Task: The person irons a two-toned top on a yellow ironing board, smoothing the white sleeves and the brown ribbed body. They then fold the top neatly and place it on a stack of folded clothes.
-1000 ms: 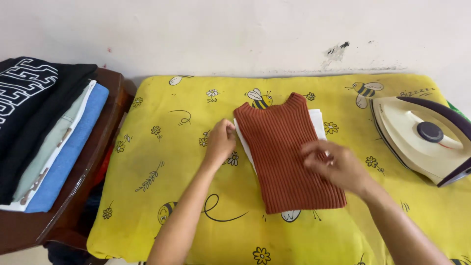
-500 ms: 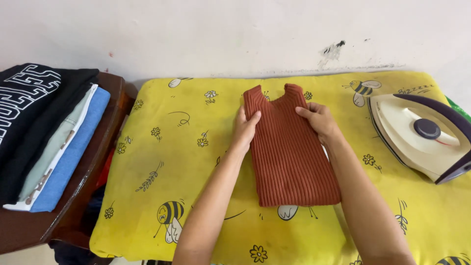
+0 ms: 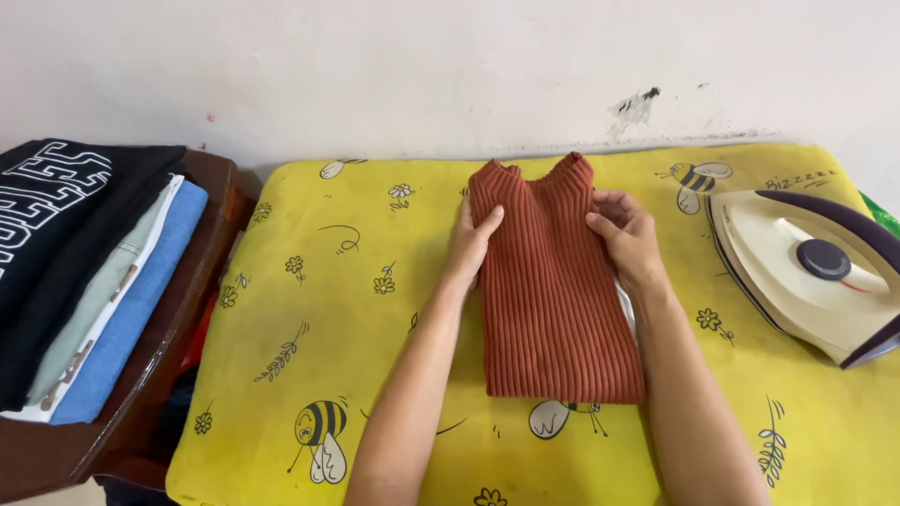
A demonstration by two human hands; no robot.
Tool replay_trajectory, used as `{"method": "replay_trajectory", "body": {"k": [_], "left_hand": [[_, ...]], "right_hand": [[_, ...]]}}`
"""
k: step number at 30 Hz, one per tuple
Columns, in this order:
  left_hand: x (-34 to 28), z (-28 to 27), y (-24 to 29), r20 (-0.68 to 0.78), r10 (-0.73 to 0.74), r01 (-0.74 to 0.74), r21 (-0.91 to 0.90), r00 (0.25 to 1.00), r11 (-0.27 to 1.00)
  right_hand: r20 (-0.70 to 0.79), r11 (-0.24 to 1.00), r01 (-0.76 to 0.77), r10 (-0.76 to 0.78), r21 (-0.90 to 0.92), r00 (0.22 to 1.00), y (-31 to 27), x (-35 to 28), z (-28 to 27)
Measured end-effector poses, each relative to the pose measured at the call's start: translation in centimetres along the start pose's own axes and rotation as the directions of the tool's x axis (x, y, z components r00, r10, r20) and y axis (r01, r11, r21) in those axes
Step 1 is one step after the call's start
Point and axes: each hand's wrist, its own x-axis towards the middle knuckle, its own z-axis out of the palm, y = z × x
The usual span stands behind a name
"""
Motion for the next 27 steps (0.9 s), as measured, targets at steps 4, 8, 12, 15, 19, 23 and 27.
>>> {"method": "replay_trajectory", "body": {"k": [4, 8, 12, 15, 19, 23, 27], "left_hand": [[1.6, -0.6, -2.9, -0.101, 0.003, 0.005, 0.081, 0.995, 0.997], [1.0, -0.5, -2.9, -0.102, -0.001, 0.009, 0.07, 0.995, 0.998], [1.6, -0.8, -4.4, -0.118, 0.015, -0.01, 0.04, 0.993, 0.999], [1.9, -1.0, -5.1, -0.093, 0.005, 0.0, 0.056, 0.996, 0.998], [1.6, -1.0, -3.2, -0.113, 0.034, -0.022, 0.098, 0.993, 0.995], [2.0, 0.6, -3.1, -0.053, 0.137, -0.116, 0.285, 0.989, 0.951], [-0.6, 2.4, -0.3, -0.041, 0.235, -0.188, 0.476, 0.971, 0.859]], "right_hand": [[-0.111, 0.892, -0.035, -0.017, -0.45, 0.994, 3.0, 1.0, -5.5], [-0.088, 0.892, -0.265, 0.251, -0.365, 0.964, -2.1, -1.5, -4.3], [-0.091, 0.836, -0.323, 0.316, -0.444, 0.944, 1.6, 1.3, -2.6], [-0.095, 0.521, -0.255, 0.315, -0.814, 0.944, -2.4, 0.9, 0.2], [-0.082, 0.508, -0.107, 0.072, -0.855, 0.994, 1.2, 2.3, 0.4], [-0.243, 0.901, -0.088, -0.02, -0.425, 0.97, 3.7, 3.2, -1.3], [-0.28, 0.68, -0.147, -0.089, -0.718, 0.956, 2.9, 1.8, -1.8]]}}
